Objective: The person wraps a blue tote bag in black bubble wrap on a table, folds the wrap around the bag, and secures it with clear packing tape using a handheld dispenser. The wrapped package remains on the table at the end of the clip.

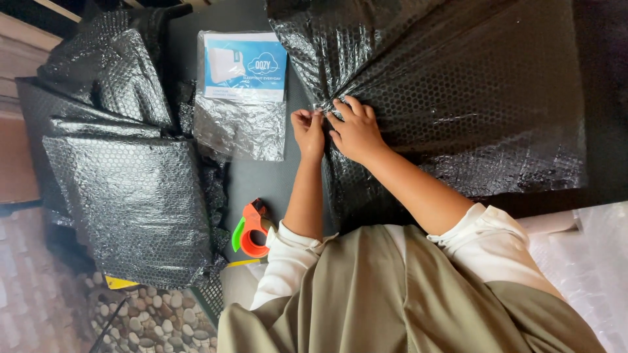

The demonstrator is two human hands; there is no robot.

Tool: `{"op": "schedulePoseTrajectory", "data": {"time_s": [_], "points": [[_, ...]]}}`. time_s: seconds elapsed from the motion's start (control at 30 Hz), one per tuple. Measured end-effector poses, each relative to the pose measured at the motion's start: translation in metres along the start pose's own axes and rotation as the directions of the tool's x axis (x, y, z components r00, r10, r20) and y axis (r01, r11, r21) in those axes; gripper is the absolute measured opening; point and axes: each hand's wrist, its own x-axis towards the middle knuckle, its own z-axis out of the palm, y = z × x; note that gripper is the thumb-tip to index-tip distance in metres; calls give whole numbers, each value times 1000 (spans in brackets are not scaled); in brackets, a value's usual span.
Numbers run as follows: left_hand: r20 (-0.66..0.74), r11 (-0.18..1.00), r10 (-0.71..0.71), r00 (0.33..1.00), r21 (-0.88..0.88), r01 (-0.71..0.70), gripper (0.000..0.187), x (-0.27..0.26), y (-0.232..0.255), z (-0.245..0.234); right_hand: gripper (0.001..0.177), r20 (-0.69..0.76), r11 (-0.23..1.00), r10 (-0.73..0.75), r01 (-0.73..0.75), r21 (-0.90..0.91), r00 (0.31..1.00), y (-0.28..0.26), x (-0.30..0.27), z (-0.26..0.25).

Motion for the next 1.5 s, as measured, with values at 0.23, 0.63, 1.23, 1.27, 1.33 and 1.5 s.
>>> {"op": "schedulePoseTrajectory", "data": {"time_s": [0.23, 0.63, 1.23, 1.27, 1.33, 1.5], "points": [[-57, 936, 324, 944, 163, -312, 40, -11, 9, -10, 40, 31, 999, -38, 38, -13, 999, 4, 5, -7], [477, 678, -150, 866, 687, -261, 64, -57, 85, 19, 68, 268, 997, -26, 4, 83, 963, 22, 9, -27], [164, 695, -332, 929, 708, 124, 82, -98, 44, 16, 61, -169, 733, 609, -469, 494, 775, 352, -189, -187], [109, 662, -319, 941, 736, 140, 84, -102, 46, 23, 70, 2, 677, 644, -571, 465, 765, 352, -196, -181], [51, 629, -301, 952, 761, 158, 86, -107, 52, 33, 79, 170, 623, 663, -663, 415, 729, 352, -206, -174], [-101, 742, -185, 978, 638, 206, 89, -98, 14, -13, 59, -39, 549, 689, -485, 680, 724, 391, -227, -137]]}}
